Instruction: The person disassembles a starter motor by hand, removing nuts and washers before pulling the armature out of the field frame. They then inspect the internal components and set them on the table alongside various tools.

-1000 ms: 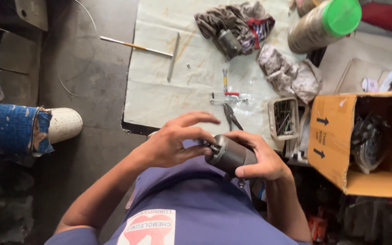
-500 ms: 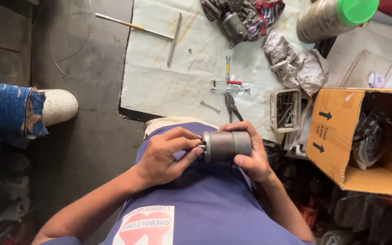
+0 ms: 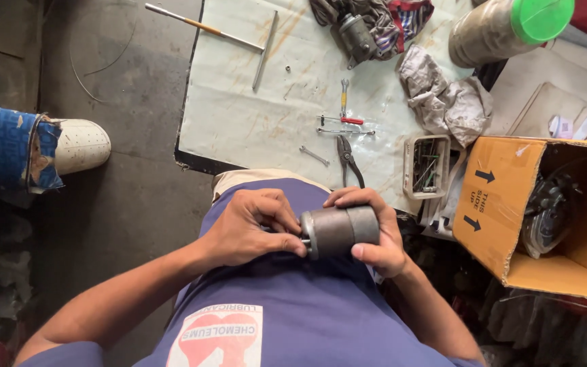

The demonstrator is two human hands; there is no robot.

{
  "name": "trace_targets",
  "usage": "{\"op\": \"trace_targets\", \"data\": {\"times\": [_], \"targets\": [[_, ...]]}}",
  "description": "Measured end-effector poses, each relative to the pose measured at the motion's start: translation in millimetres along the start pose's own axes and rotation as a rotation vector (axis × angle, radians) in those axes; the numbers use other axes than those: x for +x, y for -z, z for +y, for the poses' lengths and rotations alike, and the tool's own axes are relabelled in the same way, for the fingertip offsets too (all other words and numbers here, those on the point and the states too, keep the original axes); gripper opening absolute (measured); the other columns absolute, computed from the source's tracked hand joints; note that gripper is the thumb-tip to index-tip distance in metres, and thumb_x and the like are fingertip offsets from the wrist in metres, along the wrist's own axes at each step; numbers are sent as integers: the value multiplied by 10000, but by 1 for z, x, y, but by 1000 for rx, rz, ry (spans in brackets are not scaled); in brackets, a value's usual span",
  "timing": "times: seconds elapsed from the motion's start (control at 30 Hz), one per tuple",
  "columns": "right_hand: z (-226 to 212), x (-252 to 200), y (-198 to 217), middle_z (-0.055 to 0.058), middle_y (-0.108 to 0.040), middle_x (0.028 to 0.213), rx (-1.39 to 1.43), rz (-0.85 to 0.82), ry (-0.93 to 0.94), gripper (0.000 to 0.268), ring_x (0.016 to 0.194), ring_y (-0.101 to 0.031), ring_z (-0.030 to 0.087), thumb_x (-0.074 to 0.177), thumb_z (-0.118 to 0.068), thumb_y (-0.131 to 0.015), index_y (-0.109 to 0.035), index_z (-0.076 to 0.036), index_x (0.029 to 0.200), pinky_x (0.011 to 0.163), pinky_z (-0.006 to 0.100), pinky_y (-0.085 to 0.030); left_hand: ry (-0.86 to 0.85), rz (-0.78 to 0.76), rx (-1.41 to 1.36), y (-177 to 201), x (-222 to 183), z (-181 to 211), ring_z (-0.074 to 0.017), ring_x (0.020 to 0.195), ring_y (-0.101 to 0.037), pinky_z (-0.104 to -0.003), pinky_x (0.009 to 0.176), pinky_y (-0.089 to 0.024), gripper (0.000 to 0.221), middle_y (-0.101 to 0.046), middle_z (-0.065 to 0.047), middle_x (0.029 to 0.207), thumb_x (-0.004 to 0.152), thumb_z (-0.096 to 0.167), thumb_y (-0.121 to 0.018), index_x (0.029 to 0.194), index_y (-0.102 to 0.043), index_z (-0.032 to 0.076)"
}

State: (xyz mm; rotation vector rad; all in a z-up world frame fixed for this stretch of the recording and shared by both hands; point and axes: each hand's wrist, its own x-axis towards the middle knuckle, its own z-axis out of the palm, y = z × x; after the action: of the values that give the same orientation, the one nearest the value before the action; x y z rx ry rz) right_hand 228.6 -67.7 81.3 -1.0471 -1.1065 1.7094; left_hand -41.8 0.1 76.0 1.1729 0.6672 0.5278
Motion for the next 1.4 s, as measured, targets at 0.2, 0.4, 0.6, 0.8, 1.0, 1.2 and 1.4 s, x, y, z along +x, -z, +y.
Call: {"op": "trace_targets", "data": {"times": [0.2, 0.4, 0.6, 0.8, 1.0, 1.2, 1.4], "targets": [[-3, 12, -6, 267, -561, 1275, 233, 104, -73, 698, 1148, -629, 341, 727, -295, -785, -514, 28, 1284, 984, 449, -542, -150, 140, 291, -8, 7, 32, -135, 783, -735, -271, 677, -582, 165, -740, -38, 901, 777, 159, -894, 870, -798, 62], [9, 20, -12, 296, -572, 1274, 456, 260, -12, 724, 1144, -633, 387, 707, -264, -700, -486, 63, 1317, 1006, 455, -540, -296, 292, 428, -14, 16, 40, -206, 890, -752, -308, 760, -597, 84, -752, -62, 1030, 902, 80, -798, 976, -763, 60], [18, 13, -8, 299, -570, 1263, 523, 305, -62, 759, 1100, -623, 380, 691, -286, -699, -475, 77, 1318, 966, 454, -534, -408, 315, 445, -23, 17, 40, -256, 985, -729, -347, 864, -582, 142, -738, -73, 1077, 860, 54, -779, 988, -718, 45], [12, 14, -14, 289, -567, 1266, 484, 319, -17, 760, 1134, -625, 369, 678, -285, -688, -455, 72, 1307, 1020, 448, -523, -422, 232, 397, -17, 13, 44, -270, 1032, -725, -362, 896, -581, 191, -714, -104, 1132, 883, 70, -785, 1060, -718, 48], [12, 16, -21, 287, -567, 1283, 483, 337, 54, 753, 1158, -627, 369, 686, -283, -685, -464, 78, 1309, 1046, 446, -518, -547, 251, 622, -21, 10, 54, -332, 1062, -671, -418, 901, -565, 484, -660, -164, 1176, 772, 216, -883, 1140, -654, 0], [9, 19, -30, 279, -550, 1301, 474, 372, 80, 736, 1166, -614, 364, 691, -243, -679, -457, 72, 1318, 1049, 466, -517, -550, 374, 497, -26, 11, 20, -294, 1109, -699, -367, 917, -594, 420, -687, -121, 1224, 781, 147, -915, 1102, -666, 38], [13, 23, -29, 267, -534, 1316, 508, 394, 135, 707, 1194, -605, 368, 718, -208, -695, -439, 38, 1330, 1071, 477, -507, -695, 383, 494, -17, 23, 13, -310, 1177, -687, -408, 985, -578, 382, -680, -106, 1251, 813, 109, -894, 1093, -644, 34]]}}
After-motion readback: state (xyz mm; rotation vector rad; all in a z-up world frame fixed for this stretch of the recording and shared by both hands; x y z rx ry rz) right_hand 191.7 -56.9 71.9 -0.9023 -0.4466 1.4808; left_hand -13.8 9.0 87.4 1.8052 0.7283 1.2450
